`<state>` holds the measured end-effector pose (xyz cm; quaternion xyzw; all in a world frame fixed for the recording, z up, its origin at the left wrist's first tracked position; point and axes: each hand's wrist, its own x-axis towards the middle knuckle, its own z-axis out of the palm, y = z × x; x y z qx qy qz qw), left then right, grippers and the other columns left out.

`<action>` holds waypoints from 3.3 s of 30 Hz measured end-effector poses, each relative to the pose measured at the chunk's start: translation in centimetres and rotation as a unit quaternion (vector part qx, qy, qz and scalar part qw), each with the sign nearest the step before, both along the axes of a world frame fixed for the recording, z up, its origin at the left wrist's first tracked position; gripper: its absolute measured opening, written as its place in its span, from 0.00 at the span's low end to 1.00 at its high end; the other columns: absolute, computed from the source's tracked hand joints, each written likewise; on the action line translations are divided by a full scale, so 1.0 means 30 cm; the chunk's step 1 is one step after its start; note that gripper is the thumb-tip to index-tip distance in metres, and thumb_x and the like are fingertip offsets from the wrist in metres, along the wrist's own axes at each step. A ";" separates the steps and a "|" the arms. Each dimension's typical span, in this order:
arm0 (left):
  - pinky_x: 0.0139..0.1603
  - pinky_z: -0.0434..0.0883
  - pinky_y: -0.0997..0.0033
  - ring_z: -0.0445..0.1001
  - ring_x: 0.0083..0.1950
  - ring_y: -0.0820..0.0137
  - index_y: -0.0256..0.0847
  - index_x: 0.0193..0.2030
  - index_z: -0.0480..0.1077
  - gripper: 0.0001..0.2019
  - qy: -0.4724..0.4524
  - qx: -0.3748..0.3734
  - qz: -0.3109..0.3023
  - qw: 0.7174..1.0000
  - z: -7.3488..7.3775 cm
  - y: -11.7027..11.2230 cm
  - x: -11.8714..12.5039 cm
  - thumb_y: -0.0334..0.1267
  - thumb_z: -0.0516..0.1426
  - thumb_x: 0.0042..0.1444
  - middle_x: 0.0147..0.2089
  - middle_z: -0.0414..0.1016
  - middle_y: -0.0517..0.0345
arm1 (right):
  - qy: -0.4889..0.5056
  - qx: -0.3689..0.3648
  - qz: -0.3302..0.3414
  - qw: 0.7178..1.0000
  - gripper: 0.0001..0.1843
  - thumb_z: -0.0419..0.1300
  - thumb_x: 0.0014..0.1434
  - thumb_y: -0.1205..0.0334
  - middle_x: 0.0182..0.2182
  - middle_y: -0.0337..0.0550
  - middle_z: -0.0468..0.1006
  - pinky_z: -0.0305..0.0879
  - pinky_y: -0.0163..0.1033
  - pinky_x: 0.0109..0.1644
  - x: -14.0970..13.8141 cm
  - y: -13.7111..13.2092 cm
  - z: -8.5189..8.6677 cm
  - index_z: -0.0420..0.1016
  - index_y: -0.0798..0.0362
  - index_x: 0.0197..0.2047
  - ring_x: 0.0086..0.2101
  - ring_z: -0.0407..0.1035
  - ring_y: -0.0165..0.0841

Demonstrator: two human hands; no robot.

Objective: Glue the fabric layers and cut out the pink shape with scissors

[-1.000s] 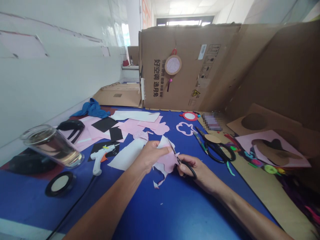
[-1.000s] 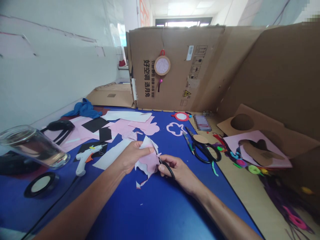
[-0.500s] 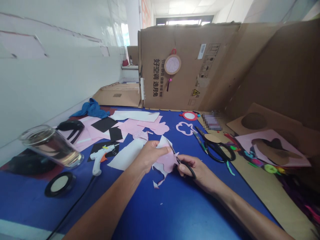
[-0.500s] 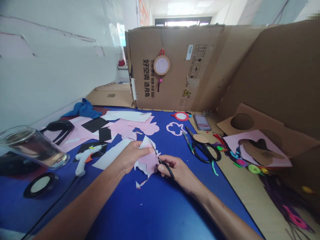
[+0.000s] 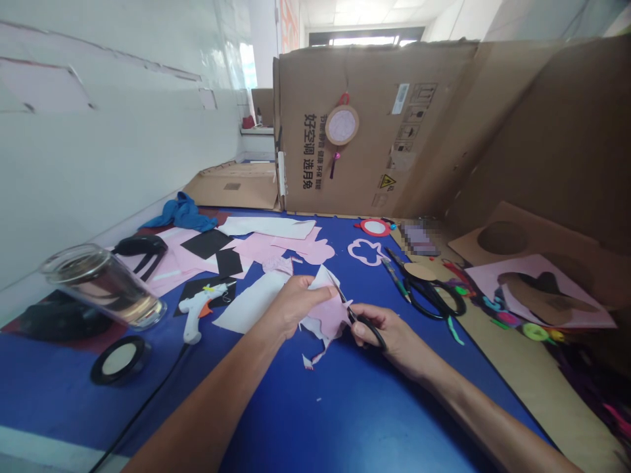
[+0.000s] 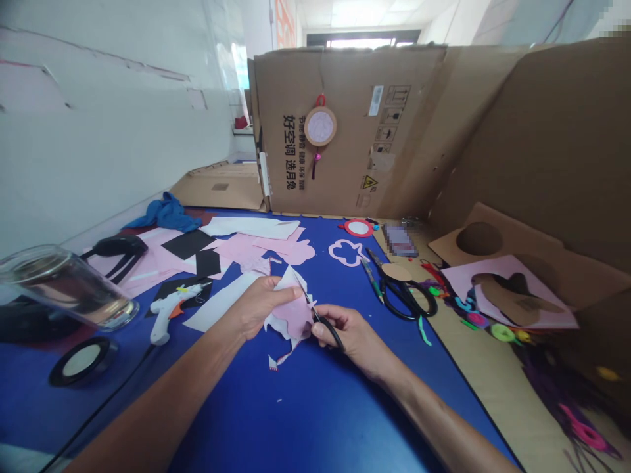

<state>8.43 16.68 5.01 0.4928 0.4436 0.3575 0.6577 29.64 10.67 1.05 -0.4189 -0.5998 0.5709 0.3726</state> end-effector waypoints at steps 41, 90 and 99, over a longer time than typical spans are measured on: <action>0.33 0.69 0.69 0.75 0.30 0.69 0.36 0.32 0.80 0.17 -0.041 -0.006 -0.002 0.999 0.000 -0.016 0.010 0.48 0.75 0.45 0.30 0.80 0.54 | 0.018 -0.015 -0.007 1.000 0.32 0.70 0.59 0.28 0.29 0.36 0.69 0.50 0.38 0.35 -0.005 -0.008 -0.005 0.76 0.51 0.39 0.30 0.56 0.32; 0.31 0.74 0.67 0.78 0.27 0.66 0.38 0.35 0.77 0.16 -0.099 -0.014 0.025 0.995 0.022 -0.051 0.040 0.46 0.73 0.49 0.28 0.80 0.55 | 0.092 -0.015 0.015 0.996 0.30 0.70 0.61 0.30 0.33 0.38 0.74 0.54 0.38 0.39 -0.011 -0.011 -0.008 0.77 0.51 0.41 0.33 0.61 0.33; 0.33 0.75 0.68 0.77 0.28 0.68 0.38 0.35 0.78 0.16 -0.102 -0.003 0.031 0.994 0.009 -0.046 0.040 0.45 0.74 0.49 0.29 0.80 0.55 | 0.080 -0.009 0.007 0.997 0.32 0.69 0.59 0.28 0.32 0.37 0.73 0.54 0.37 0.38 -0.011 -0.007 -0.006 0.77 0.51 0.40 0.32 0.60 0.33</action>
